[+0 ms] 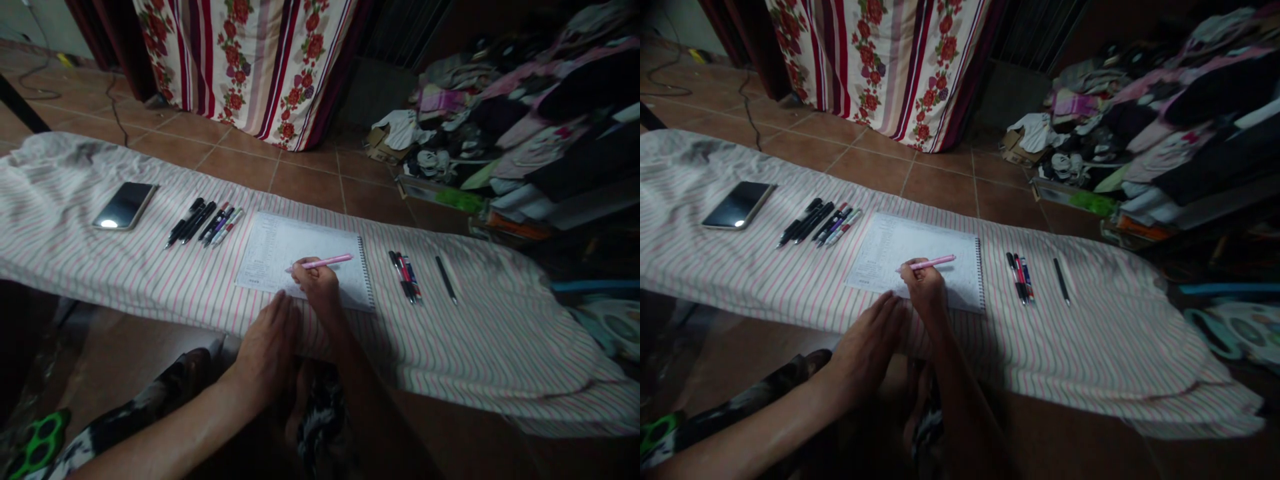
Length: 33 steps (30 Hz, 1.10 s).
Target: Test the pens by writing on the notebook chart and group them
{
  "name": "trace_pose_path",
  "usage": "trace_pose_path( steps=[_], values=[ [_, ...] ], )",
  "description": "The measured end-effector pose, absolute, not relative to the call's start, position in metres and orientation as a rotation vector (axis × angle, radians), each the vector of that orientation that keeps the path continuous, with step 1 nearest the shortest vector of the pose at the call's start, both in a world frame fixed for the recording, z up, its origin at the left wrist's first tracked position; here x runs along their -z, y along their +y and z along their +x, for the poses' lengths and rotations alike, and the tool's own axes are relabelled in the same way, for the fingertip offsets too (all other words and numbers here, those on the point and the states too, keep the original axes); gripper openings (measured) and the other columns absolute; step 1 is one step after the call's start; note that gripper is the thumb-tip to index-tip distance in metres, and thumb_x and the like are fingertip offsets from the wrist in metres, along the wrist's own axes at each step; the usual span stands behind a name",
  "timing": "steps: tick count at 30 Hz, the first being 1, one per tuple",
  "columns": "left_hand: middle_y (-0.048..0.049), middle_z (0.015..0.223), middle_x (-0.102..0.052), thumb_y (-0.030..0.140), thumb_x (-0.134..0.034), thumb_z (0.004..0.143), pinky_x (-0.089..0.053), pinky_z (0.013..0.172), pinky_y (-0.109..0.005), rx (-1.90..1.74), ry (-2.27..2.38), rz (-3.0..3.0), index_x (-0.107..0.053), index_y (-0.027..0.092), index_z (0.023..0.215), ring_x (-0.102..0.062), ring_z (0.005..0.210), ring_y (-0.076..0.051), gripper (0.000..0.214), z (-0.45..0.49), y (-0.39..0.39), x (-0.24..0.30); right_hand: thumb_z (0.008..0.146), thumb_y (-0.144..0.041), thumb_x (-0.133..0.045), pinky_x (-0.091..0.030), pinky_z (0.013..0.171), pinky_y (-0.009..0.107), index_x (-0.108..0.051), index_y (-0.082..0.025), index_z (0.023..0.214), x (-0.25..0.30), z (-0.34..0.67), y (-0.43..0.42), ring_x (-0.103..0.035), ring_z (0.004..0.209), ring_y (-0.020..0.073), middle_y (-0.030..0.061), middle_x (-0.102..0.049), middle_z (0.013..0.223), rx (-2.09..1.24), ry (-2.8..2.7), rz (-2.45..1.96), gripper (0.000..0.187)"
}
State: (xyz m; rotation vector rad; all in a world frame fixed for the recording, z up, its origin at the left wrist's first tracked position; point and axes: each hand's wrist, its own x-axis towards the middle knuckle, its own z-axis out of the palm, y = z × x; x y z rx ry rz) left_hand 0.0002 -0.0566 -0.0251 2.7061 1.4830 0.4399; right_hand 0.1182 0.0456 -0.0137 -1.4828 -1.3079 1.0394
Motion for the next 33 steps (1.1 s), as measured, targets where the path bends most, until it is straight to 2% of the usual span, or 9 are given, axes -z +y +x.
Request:
trace_pose_path(
  steps=[5, 11, 18, 23, 26, 33],
  values=[
    [-0.021, 0.13, -0.049, 0.009, -0.037, 0.085, -0.042, 0.1, -0.049, -0.619, 1.59, 2.617, -0.05, 0.005, 0.119, -0.032, 0.131, -0.033, 0.037, -0.009, -0.039, 0.023, 0.068, -0.04, -0.06, -0.043, 0.047, 0.022, -0.059, -0.019, 0.076, 0.011, 0.111, 0.051, -0.058, 0.053, 0.013, -0.0006, -0.064, 0.059, -1.025, -1.219, -1.422, 0.022],
    [-0.0184, 0.125, -0.053, 0.005, -0.038, 0.083, -0.037, 0.105, -0.046, -0.614, 1.695, 2.554, -0.052, 0.003, 0.116, -0.035, 0.129, -0.03, 0.036, -0.012, -0.013, 0.019, 0.068, -0.042, -0.059, -0.047, 0.05, 0.024, -0.059, -0.019, 0.083, 0.011, 0.094, 0.07, -0.06, 0.057, 0.0145, 0.0012, -0.066, 0.065, -1.014, -1.121, -1.364, 0.028],
    [-0.015, 0.115, -0.058, 0.007, -0.038, 0.084, -0.034, 0.106, -0.047, -0.587, 1.65, 2.596, -0.056, 0.006, 0.11, -0.045, 0.12, -0.027, 0.031, -0.021, 0.003, 0.022, 0.07, -0.045, -0.057, -0.047, 0.054, 0.025, -0.061, -0.021, 0.085, 0.02, 0.079, 0.091, -0.062, 0.061, 0.0158, 0.0011, -0.067, 0.068, -0.782, -1.206, -1.483, 0.029],
    [-0.0122, 0.111, -0.056, 0.013, -0.041, 0.087, -0.046, 0.09, -0.039, -0.507, 1.651, 2.432, -0.056, 0.012, 0.104, -0.047, 0.112, -0.024, 0.023, -0.025, 0.012, 0.013, 0.072, -0.041, -0.055, -0.046, 0.056, 0.025, -0.06, -0.02, 0.077, 0.019, 0.069, 0.099, -0.06, 0.058, 0.0155, 0.0017, -0.066, 0.066, -0.717, -1.309, -1.526, 0.022],
    [-0.0107, 0.104, -0.056, 0.012, -0.042, 0.086, -0.048, 0.08, -0.039, -0.434, 1.714, 2.394, -0.056, 0.014, 0.1, -0.049, 0.104, -0.024, 0.02, -0.023, 0.016, 0.004, 0.073, -0.041, -0.054, -0.046, 0.058, 0.025, -0.058, -0.021, 0.073, 0.019, 0.068, 0.099, -0.059, 0.056, 0.0153, 0.0021, -0.066, 0.066, -0.67, -1.391, -1.546, 0.02],
    [-0.0095, 0.108, -0.055, 0.015, -0.044, 0.085, -0.047, 0.077, -0.04, -0.424, 1.773, 2.397, -0.047, 0.016, 0.12, -0.049, 0.101, -0.027, 0.035, -0.019, 0.017, -0.001, 0.074, -0.038, -0.053, -0.046, 0.055, 0.023, -0.055, -0.022, 0.069, 0.019, 0.059, 0.102, -0.059, 0.054, 0.0149, 0.001, -0.065, 0.061, -0.745, -1.499, -1.479, 0.017]
  ],
)
